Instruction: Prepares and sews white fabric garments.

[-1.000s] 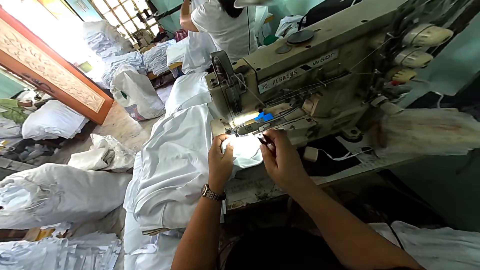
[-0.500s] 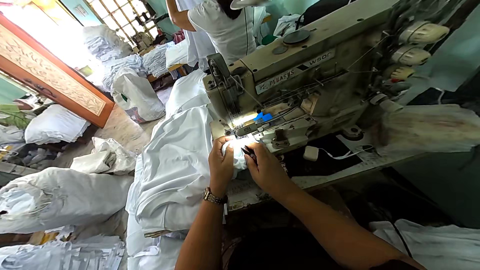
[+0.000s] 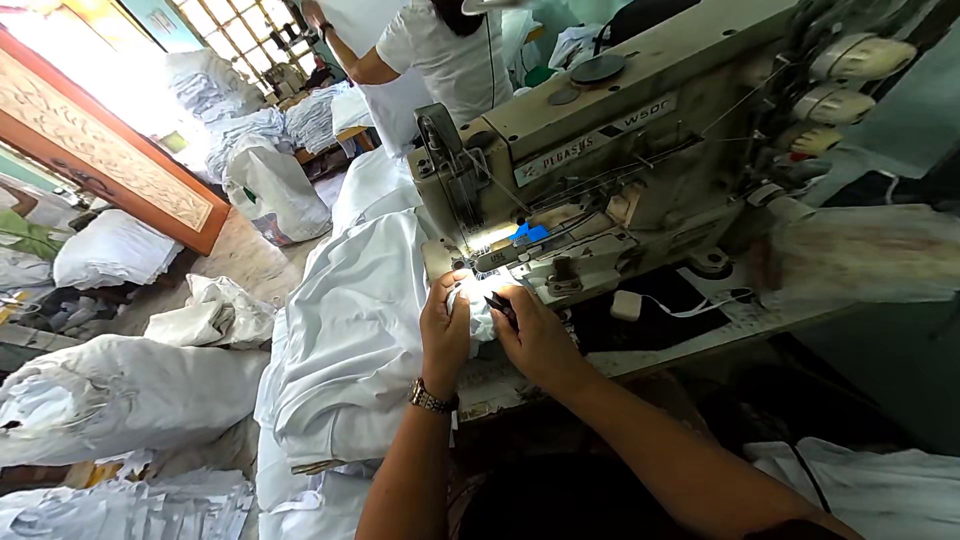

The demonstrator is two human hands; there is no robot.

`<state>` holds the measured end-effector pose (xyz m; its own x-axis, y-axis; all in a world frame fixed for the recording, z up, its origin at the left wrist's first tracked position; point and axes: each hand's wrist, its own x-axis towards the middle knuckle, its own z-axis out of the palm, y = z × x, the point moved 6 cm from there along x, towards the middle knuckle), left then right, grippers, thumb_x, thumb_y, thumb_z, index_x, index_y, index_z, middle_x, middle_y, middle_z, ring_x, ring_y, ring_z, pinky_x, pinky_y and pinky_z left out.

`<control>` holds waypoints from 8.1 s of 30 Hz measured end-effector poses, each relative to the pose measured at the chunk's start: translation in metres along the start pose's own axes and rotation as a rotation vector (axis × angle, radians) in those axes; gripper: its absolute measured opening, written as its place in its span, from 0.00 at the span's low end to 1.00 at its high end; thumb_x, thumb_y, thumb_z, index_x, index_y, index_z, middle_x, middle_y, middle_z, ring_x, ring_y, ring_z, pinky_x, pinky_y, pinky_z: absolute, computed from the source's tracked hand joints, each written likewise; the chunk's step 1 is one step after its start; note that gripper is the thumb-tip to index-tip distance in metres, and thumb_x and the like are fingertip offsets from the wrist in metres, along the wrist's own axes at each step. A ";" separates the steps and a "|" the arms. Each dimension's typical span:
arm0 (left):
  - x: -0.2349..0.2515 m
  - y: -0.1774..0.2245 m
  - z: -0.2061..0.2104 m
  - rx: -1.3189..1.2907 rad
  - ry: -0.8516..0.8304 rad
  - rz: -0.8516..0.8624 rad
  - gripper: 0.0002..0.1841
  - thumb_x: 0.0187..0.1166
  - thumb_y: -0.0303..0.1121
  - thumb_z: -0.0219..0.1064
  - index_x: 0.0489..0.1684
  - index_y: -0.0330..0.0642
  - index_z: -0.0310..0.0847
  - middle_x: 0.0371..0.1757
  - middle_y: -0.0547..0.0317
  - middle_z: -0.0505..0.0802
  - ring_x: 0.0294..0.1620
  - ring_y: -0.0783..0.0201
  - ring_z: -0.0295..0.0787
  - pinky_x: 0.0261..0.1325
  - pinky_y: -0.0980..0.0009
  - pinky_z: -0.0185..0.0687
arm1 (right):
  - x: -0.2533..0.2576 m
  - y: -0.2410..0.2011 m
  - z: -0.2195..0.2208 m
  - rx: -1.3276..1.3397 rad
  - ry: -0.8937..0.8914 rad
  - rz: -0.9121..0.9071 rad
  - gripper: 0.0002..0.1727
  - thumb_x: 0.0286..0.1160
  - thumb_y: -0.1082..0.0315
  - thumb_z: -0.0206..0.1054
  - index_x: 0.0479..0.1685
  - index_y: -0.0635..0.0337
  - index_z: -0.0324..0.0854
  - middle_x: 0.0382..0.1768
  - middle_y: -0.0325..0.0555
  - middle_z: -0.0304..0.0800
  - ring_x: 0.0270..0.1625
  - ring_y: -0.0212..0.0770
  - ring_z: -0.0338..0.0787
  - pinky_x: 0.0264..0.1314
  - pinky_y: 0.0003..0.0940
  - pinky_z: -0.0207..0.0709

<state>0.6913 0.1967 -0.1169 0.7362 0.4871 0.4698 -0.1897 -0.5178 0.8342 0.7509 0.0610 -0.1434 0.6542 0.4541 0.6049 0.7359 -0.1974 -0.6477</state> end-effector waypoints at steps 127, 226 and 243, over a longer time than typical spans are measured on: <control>-0.001 0.001 0.001 -0.024 0.031 -0.004 0.13 0.83 0.22 0.57 0.60 0.38 0.83 0.49 0.59 0.91 0.39 0.74 0.85 0.43 0.77 0.82 | -0.006 0.002 0.009 -0.056 0.143 -0.229 0.12 0.86 0.68 0.58 0.49 0.66 0.85 0.47 0.58 0.92 0.50 0.50 0.95 0.48 0.37 0.89; 0.009 0.021 0.043 0.901 -0.361 0.339 0.09 0.76 0.21 0.66 0.48 0.35 0.89 0.42 0.43 0.88 0.43 0.47 0.90 0.42 0.55 0.88 | 0.007 0.039 -0.029 0.018 0.059 0.040 0.14 0.82 0.68 0.56 0.55 0.63 0.85 0.40 0.51 0.88 0.36 0.39 0.85 0.40 0.36 0.80; -0.080 0.078 -0.033 -0.172 -0.693 0.235 0.10 0.83 0.32 0.67 0.41 0.30 0.85 0.33 0.56 0.90 0.35 0.76 0.84 0.42 0.79 0.81 | -0.037 -0.015 -0.045 1.146 -0.861 0.071 0.15 0.90 0.51 0.59 0.53 0.46 0.88 0.33 0.29 0.93 0.22 0.16 0.82 0.22 0.12 0.75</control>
<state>0.5964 0.1407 -0.0798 0.8933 -0.2068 0.3991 -0.4495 -0.4086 0.7943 0.7236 0.0075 -0.1356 0.0706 0.9300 0.3607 -0.1083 0.3667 -0.9240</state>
